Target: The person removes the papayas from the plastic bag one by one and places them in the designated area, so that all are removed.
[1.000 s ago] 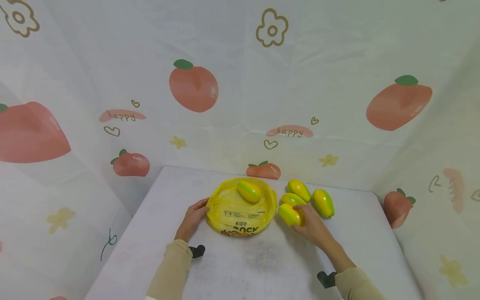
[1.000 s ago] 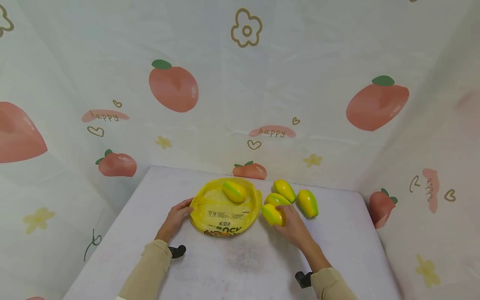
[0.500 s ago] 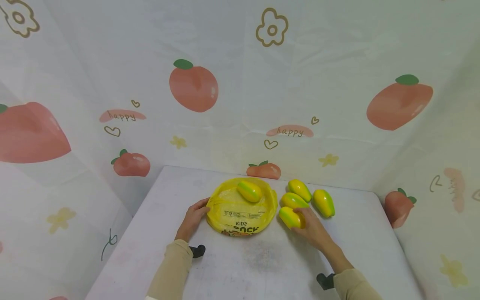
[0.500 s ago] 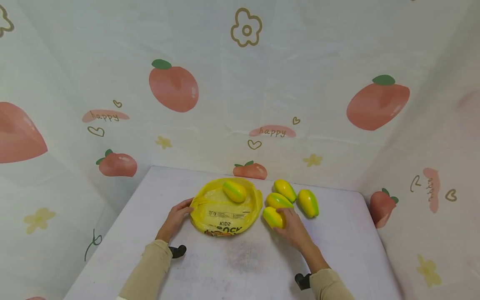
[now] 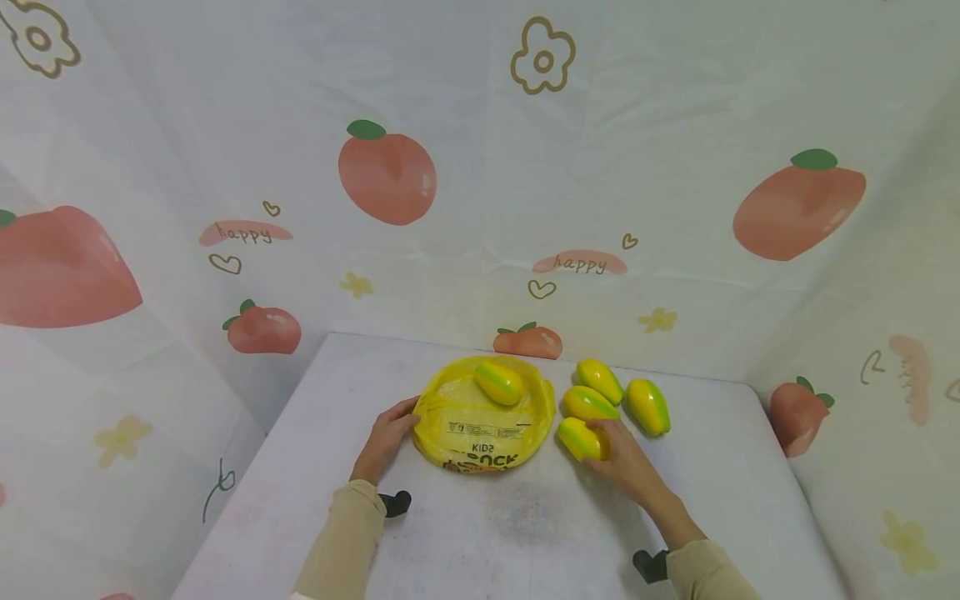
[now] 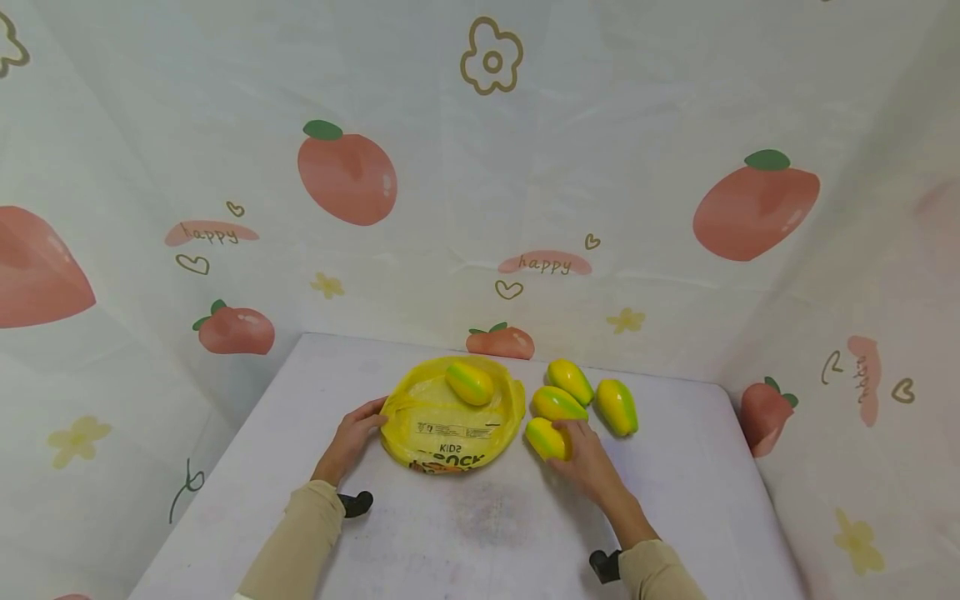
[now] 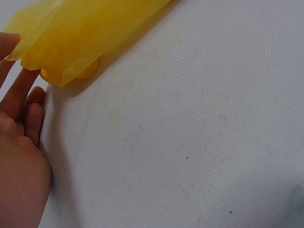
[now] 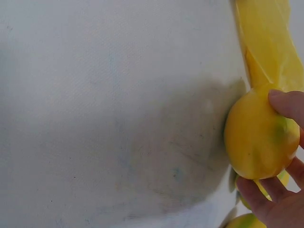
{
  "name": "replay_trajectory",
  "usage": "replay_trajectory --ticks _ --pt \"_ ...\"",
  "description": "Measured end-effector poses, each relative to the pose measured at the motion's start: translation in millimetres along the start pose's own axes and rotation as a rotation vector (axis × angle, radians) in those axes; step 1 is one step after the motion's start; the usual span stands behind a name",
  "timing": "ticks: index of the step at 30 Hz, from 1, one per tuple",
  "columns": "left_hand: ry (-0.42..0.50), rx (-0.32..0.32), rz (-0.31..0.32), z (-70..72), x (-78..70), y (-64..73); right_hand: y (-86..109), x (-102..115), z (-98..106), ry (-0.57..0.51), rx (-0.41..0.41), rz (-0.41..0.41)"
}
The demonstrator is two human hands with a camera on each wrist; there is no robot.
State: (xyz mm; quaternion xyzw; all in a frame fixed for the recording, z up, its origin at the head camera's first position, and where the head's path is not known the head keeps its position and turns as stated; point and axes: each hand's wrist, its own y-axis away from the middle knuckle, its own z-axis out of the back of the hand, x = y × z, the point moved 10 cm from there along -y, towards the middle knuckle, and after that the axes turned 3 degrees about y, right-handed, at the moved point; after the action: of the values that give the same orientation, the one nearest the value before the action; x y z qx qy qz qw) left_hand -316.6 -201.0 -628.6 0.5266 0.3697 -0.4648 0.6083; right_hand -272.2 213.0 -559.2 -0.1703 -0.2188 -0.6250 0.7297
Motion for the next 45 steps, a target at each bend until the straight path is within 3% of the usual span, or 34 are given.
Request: replay_trajectory --ticks 18,29,37,45 --pt "-0.012 -0.004 -0.004 1.0 -0.7 -0.5 2.2 11 9 0.009 -0.033 0.047" --pt "-0.014 0.002 -0.007 2.0 3.0 -2.2 -11.6 30 37 0.098 -0.109 0.100" --pt "-0.015 -0.006 0.000 -0.2 0.7 0.6 -22.6 39 42 0.202 -0.064 0.066" --pt "-0.013 -0.001 -0.003 -0.4 1.5 -0.7 -33.9 51 39 0.339 -0.047 0.100"
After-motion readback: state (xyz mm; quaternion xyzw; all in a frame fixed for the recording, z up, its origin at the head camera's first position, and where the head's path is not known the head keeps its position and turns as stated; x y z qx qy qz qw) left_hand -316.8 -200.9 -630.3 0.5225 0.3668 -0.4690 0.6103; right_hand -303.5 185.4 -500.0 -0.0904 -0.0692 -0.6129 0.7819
